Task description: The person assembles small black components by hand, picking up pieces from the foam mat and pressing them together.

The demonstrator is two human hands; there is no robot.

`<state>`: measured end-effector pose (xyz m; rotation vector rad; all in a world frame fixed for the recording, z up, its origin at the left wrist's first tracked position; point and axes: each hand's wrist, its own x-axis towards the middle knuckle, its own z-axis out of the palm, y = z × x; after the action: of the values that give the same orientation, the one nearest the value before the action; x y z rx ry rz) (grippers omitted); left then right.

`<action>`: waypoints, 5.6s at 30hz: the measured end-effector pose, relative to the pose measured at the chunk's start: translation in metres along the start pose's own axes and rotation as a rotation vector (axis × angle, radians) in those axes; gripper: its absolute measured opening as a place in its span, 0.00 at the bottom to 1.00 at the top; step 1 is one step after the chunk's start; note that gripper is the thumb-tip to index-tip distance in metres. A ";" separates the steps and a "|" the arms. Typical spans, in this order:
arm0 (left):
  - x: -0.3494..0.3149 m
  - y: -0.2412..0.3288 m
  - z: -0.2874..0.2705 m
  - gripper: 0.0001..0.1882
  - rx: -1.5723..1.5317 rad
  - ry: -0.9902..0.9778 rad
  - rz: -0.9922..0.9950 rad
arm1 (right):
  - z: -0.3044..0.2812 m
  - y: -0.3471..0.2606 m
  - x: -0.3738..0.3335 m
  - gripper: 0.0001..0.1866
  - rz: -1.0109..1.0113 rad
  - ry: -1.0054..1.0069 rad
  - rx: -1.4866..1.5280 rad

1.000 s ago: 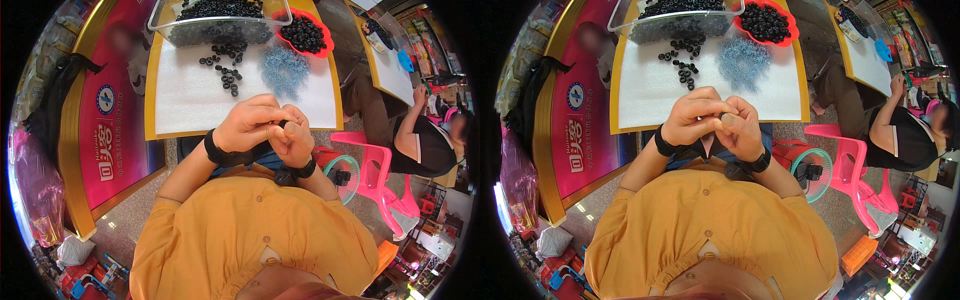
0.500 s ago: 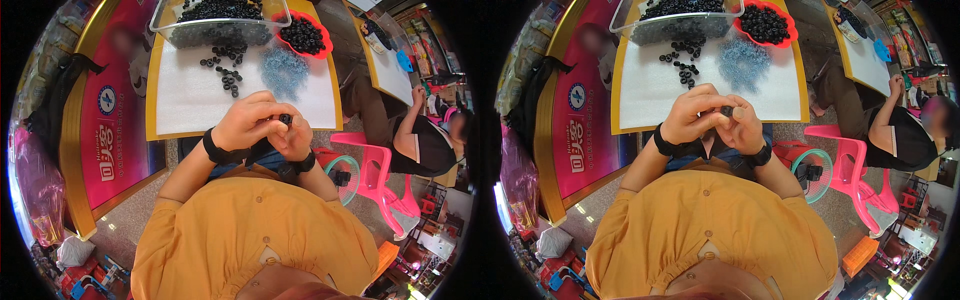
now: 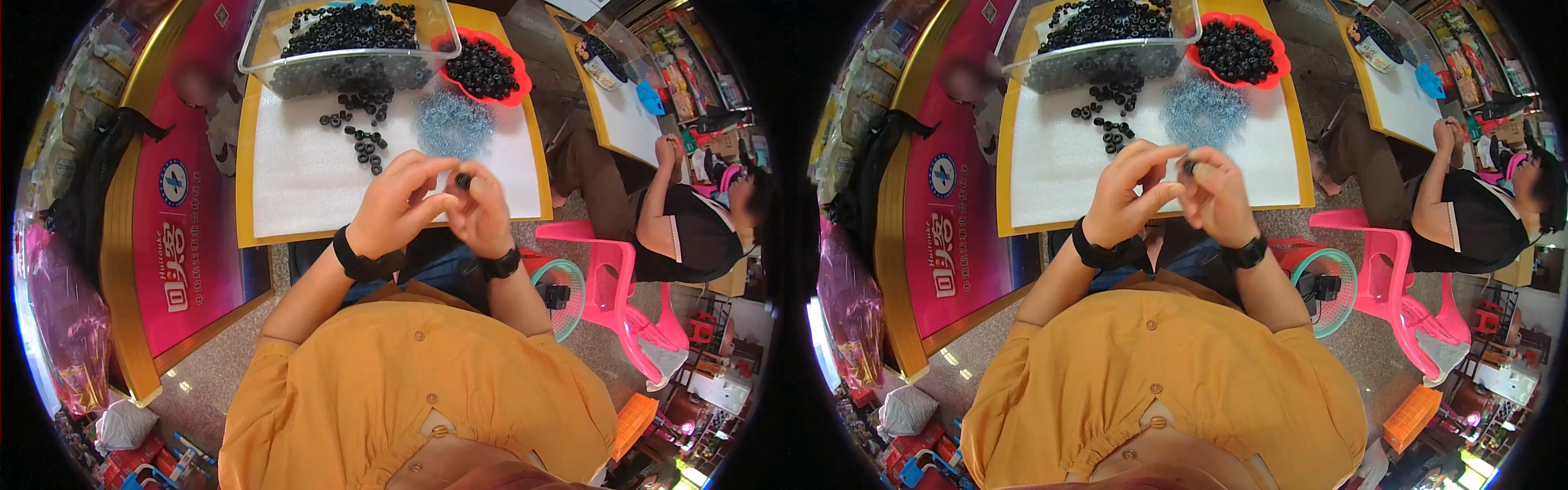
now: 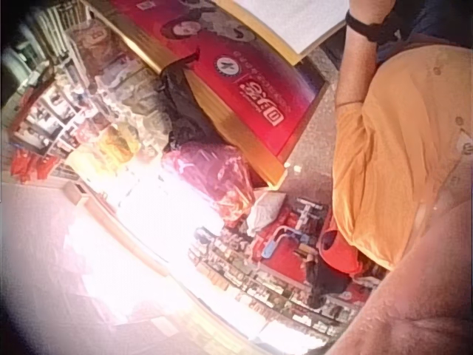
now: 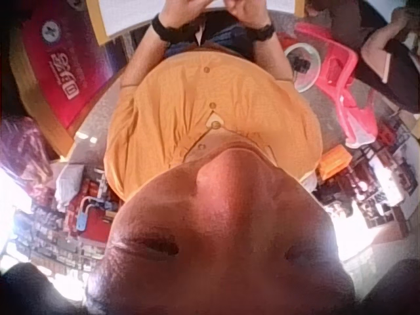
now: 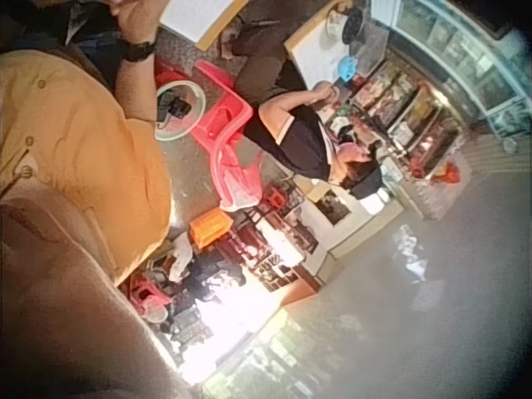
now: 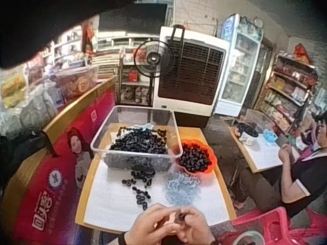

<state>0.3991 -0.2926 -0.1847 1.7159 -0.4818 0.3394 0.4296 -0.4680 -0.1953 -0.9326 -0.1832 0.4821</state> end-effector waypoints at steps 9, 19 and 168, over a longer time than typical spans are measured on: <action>0.006 -0.009 -0.018 0.16 -0.051 0.130 -0.062 | -0.117 -0.067 0.123 0.17 -0.265 0.408 -1.022; 0.007 -0.013 -0.061 0.12 -0.102 0.399 -0.167 | -0.061 -0.046 0.120 0.18 -0.369 0.148 -1.470; 0.010 -0.030 -0.065 0.14 -0.459 0.277 -0.406 | -0.001 -0.009 0.111 0.09 -0.398 -0.103 -1.650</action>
<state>0.4255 -0.2255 -0.1931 1.2537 0.0034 0.1512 0.5303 -0.4206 -0.1940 -2.3999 -0.9181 -0.1162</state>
